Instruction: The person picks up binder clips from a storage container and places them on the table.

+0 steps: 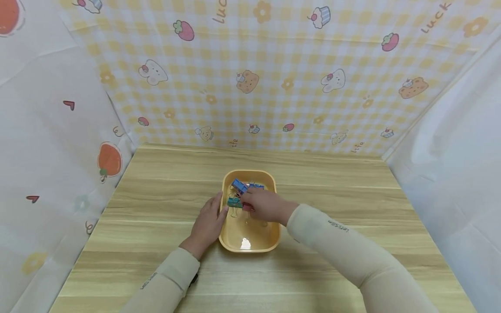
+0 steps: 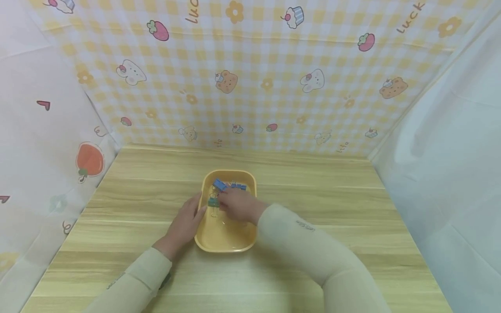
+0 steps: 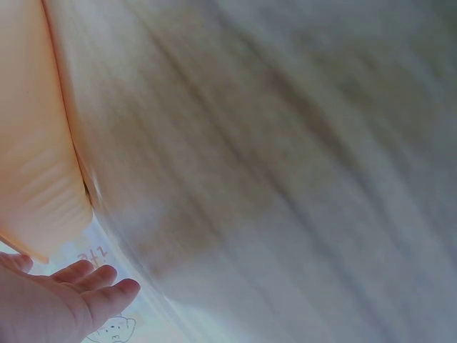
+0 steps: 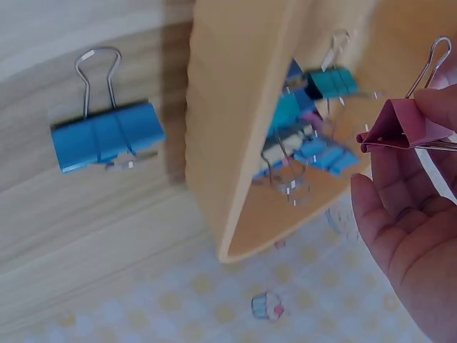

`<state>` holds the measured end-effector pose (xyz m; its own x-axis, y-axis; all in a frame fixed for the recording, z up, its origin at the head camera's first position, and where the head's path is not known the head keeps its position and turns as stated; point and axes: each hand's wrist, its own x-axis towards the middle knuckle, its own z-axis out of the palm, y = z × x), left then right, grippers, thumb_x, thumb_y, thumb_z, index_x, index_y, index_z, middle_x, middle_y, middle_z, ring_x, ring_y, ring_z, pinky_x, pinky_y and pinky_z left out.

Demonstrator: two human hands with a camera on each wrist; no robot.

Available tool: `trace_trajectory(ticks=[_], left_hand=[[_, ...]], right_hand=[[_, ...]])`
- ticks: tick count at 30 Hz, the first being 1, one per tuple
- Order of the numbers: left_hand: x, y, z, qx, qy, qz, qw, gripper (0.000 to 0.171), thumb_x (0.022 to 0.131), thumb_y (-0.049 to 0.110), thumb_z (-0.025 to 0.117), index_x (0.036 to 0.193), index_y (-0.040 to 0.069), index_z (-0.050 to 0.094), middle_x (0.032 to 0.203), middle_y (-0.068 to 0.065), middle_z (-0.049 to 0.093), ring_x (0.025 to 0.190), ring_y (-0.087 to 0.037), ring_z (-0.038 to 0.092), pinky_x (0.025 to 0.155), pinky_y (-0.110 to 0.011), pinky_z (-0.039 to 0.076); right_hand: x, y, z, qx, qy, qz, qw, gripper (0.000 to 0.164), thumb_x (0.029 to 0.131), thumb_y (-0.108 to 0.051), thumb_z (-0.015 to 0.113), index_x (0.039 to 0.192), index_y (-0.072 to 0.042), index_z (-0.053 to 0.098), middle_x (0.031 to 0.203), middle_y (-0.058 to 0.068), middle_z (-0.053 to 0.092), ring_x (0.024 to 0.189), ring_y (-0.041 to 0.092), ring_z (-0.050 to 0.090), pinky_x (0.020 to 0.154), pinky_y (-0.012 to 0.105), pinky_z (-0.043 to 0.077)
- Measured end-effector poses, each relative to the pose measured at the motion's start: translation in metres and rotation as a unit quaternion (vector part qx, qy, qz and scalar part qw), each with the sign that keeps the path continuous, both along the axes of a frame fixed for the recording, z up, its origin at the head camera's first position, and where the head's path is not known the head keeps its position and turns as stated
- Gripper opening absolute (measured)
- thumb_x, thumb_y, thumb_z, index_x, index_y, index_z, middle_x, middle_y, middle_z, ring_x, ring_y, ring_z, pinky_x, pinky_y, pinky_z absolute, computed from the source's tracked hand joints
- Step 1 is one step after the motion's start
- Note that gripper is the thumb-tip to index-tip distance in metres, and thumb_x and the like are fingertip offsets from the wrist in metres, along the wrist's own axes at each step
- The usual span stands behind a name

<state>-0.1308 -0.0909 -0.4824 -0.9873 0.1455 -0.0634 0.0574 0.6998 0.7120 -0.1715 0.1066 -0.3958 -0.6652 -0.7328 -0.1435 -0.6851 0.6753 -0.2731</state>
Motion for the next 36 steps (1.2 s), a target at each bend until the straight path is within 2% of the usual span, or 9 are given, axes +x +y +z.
trace_trajectory(ticks=[7, 14, 20, 27, 33, 36], left_hand=[[0.001, 0.0, 0.001, -0.002, 0.0, 0.0, 1.0, 0.061, 0.104, 0.035, 0.039, 0.155, 0.009, 0.02, 0.148, -0.024, 0.035, 0.135, -0.042, 0.035, 0.109, -0.055, 0.032], [0.001, 0.002, 0.001, -0.005, 0.006, 0.006, 1.0, 0.06, 0.103, 0.031, 0.042, 0.154, 0.008, 0.021, 0.147, -0.026, 0.036, 0.134, -0.044, 0.037, 0.107, -0.057, 0.033], [0.0, 0.002, 0.001, -0.006, -0.003, 0.009, 0.9999, 0.06, 0.104, 0.034, 0.041, 0.155, 0.009, 0.02, 0.148, -0.024, 0.035, 0.135, -0.042, 0.036, 0.108, -0.056, 0.033], [0.001, 0.001, 0.002, -0.006, -0.006, 0.008, 0.9999, 0.061, 0.103, 0.034, 0.041, 0.155, 0.01, 0.02, 0.149, -0.024, 0.034, 0.135, -0.043, 0.035, 0.108, -0.057, 0.032], [0.001, 0.001, 0.005, -0.004, -0.014, 0.008, 0.9999, 0.061, 0.103, 0.035, 0.041, 0.155, 0.01, 0.019, 0.15, -0.024, 0.033, 0.136, -0.043, 0.034, 0.108, -0.058, 0.032], [0.001, 0.001, 0.005, -0.006, -0.014, 0.007, 0.9999, 0.061, 0.104, 0.035, 0.04, 0.155, 0.01, 0.019, 0.15, -0.024, 0.032, 0.136, -0.043, 0.034, 0.108, -0.058, 0.032]], right_hand=[[-0.004, 0.012, 0.01, -0.054, 0.025, -0.018, 0.998, 0.007, 0.09, -0.011, 0.067, 0.095, -0.011, 0.063, 0.084, -0.002, 0.051, 0.073, 0.011, 0.047, 0.06, 0.021, 0.04], [-0.007, 0.021, 0.015, -0.055, 0.035, -0.045, 0.997, 0.012, 0.088, -0.008, 0.067, 0.099, -0.008, 0.063, 0.084, -0.002, 0.051, 0.071, 0.012, 0.047, 0.063, 0.024, 0.043], [-0.008, 0.031, 0.02, -0.056, 0.013, -0.072, 0.996, 0.017, 0.087, -0.006, 0.067, 0.103, -0.008, 0.064, 0.088, 0.0, 0.053, 0.078, 0.015, 0.049, 0.068, 0.027, 0.045], [-0.009, 0.043, 0.018, -0.044, 0.007, -0.103, 0.994, 0.018, 0.089, -0.008, 0.067, 0.106, -0.009, 0.065, 0.092, 0.0, 0.054, 0.079, 0.014, 0.049, 0.07, 0.026, 0.047], [-0.009, 0.053, 0.016, -0.053, 0.004, -0.113, 0.992, 0.015, 0.088, -0.006, 0.067, 0.102, -0.009, 0.064, 0.087, 0.0, 0.053, 0.077, 0.014, 0.049, 0.066, 0.025, 0.046], [-0.01, 0.058, 0.016, -0.057, 0.003, -0.117, 0.992, 0.017, 0.088, -0.006, 0.067, 0.105, -0.007, 0.065, 0.088, 0.001, 0.053, 0.077, 0.014, 0.05, 0.067, 0.025, 0.046]])
